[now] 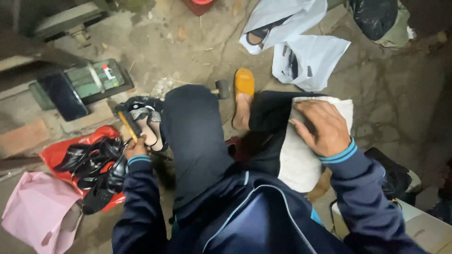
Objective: Repairing a black sandal by hammering the sole and applying adhesive with a brush.
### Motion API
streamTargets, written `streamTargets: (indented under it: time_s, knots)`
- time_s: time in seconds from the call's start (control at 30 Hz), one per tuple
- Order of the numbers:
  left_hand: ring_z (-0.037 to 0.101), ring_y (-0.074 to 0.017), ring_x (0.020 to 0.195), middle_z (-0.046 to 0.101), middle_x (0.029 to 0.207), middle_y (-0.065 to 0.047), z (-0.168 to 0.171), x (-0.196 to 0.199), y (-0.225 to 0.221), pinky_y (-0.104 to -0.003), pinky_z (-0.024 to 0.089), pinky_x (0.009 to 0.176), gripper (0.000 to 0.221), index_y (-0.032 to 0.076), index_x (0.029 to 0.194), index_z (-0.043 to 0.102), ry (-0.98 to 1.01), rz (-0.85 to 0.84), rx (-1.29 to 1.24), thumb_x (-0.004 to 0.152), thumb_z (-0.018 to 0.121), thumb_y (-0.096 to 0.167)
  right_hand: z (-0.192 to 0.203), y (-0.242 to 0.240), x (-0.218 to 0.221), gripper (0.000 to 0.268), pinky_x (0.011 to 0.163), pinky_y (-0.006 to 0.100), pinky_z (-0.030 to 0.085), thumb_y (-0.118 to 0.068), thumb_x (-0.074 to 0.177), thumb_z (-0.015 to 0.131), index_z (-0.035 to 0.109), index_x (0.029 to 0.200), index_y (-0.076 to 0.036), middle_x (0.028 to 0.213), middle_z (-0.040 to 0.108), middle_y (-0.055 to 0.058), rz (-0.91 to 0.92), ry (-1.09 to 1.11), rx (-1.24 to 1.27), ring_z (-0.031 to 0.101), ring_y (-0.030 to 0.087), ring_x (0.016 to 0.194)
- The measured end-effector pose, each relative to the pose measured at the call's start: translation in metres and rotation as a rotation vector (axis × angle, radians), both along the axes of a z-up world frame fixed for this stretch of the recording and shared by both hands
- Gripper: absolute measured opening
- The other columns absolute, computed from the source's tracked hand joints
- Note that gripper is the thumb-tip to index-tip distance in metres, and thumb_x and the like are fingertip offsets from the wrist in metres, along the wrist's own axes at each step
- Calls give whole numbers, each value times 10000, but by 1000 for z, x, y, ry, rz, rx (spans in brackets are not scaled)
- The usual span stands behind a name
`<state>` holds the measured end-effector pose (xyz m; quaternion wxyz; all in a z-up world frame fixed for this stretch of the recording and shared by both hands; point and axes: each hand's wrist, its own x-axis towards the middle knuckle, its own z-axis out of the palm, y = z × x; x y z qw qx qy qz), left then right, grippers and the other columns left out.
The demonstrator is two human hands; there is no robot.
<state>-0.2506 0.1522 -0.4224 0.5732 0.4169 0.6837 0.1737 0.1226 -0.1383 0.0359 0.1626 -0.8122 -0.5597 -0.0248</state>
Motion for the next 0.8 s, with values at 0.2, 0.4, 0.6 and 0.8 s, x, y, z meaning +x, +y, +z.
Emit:
streamTargets:
  time_s: [0.2, 0.4, 0.6, 0.8]
  knots:
    - [649, -179, 537, 594, 687, -112, 26, -6, -8, -274, 503, 439, 216, 115, 911, 567, 37, 172, -127, 857, 770, 162, -28, 35, 99, 409, 896, 539, 532, -290, 916, 718, 685, 1239, -41, 1007, 738, 188, 97, -41, -376, 697, 400, 961]
    - [525, -212, 896, 467, 1077, -56, 61, -3, -13, -302, 457, 595, 369, 190, 974, 472, 134, 282, -179, 888, 827, 142, -109, 76, 213, 585, 988, 539, 523, -411, 947, 603, 413, 1459, -200, 1133, 752, 120, -64, 37, -1005, 701, 382, 1122]
    - [533, -215, 894, 481, 1067, -57, 131, 6, -20, -307, 459, 607, 348, 187, 977, 488, 216, 264, -174, 892, 824, 151, -201, 109, 287, 829, 882, 564, 515, -478, 974, 499, 137, 1669, -208, 1323, 637, 214, -367, 56, -1135, 670, 452, 1087]
    - [541, -219, 892, 497, 1056, -59, 167, -34, -44, -313, 462, 621, 324, 183, 981, 508, 298, 216, -154, 897, 820, 162, -245, 93, 338, 507, 936, 528, 526, -530, 1077, 383, 607, 1396, -205, 1315, 692, 131, -375, -23, -1126, 610, 337, 1252]
